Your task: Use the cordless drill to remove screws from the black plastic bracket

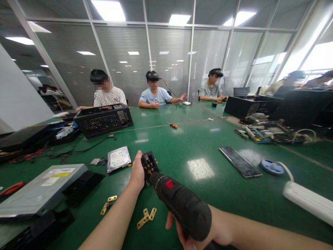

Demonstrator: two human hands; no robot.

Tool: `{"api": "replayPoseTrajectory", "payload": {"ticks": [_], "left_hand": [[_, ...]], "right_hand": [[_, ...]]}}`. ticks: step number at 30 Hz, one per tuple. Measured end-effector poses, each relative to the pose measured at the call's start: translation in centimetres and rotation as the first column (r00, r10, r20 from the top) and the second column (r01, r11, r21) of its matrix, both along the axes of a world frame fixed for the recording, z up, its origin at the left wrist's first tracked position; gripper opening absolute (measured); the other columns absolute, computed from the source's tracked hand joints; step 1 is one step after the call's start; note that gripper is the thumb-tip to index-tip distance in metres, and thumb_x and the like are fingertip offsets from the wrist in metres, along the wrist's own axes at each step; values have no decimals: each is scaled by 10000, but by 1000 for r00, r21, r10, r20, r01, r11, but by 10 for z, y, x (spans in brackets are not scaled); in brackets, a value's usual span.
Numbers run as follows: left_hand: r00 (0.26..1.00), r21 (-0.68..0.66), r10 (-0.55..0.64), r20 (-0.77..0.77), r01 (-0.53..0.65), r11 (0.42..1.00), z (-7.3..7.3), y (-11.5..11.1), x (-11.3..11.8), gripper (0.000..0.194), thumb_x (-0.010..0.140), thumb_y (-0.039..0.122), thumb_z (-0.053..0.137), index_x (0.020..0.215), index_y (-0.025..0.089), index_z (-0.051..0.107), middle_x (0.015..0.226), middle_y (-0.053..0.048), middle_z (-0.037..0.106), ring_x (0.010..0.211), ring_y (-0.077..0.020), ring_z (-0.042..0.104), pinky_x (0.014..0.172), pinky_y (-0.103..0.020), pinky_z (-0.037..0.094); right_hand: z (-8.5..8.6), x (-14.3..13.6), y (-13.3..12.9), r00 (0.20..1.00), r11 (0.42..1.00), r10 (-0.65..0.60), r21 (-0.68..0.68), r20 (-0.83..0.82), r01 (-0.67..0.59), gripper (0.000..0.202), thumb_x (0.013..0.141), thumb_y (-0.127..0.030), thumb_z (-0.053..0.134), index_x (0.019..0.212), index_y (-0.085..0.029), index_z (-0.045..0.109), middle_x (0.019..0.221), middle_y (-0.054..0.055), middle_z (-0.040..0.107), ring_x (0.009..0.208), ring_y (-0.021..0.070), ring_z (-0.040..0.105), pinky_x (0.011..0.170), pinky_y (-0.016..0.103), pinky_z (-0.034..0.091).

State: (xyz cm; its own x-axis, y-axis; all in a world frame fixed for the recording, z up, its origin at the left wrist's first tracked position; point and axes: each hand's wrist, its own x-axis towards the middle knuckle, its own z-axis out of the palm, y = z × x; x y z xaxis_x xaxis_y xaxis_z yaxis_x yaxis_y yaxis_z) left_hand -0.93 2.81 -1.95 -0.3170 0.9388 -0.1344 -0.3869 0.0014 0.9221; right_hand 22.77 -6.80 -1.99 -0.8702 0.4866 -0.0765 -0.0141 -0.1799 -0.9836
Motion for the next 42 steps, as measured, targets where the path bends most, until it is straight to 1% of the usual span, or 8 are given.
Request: {"api": "replayPoseTrajectory", "payload": {"ticks": [5,11,15,21,27,32,36,42], "left_hand": [[1000,14,6,-12,-5,1000,0,0,1,543,928,685,581,902,151,678,723,-116,762,655,-284,771,566,-355,601],[1000,3,-5,17,5,1000,0,-1,0,546,894,703,628,902,159,671,728,-113,762,663,-292,781,552,-348,597],[1000,-8,-4,12,4,1000,0,0,0,533,913,691,604,900,162,666,731,-118,763,663,-287,779,544,-342,593],[1000,-8,-2,15,3,1000,-2,1,0,528,901,699,618,908,173,653,732,-109,763,645,-285,772,545,-346,593],[1000,-31,3,22,-2,1000,0,0,1,518,932,681,589,926,167,659,748,-111,768,652,-268,771,561,-337,597],[1000,-12,-9,11,9,1000,1,0,1,546,914,706,599,919,164,665,726,-110,759,616,-268,752,552,-346,591],[1000,-11,-3,11,4,1000,0,0,1,556,883,722,628,918,168,659,732,-108,762,651,-285,771,567,-352,598],[1000,-11,6,12,-5,1000,1,0,2,525,916,691,594,915,169,650,718,-105,755,644,-283,767,552,-347,592]], "right_hand": [[1,-2,-4,999,997,-33,-65,-12,32,726,342,-285,1096,908,-167,656,709,-94,617,641,78,548,616,219,425],[-7,-2,0,1000,995,-12,-98,-2,12,880,318,-276,1099,1106,-132,734,782,-56,702,659,103,630,664,233,505],[-10,-1,0,1000,996,-9,-92,9,9,841,337,-294,1097,1084,-138,743,777,-49,706,674,115,642,676,240,512],[-1,-1,-1,999,996,-38,-77,-12,37,743,318,-306,1093,960,-132,760,855,-13,710,744,122,613,673,237,487],[0,-1,1,1000,994,-8,-108,-8,7,798,277,-285,1099,979,-114,760,834,-6,714,722,124,619,647,237,498],[-3,1,2,1000,992,3,-123,4,-2,782,306,-284,1106,970,-119,728,787,-27,701,665,108,621,614,222,497],[-7,3,2,996,982,92,-169,19,-88,822,365,-328,1110,1056,-129,713,729,-38,709,608,115,645,588,228,526],[-10,3,-1,996,967,92,-237,3,-89,817,401,-326,1104,1085,-142,696,697,-50,705,575,104,635,580,219,518]]}}
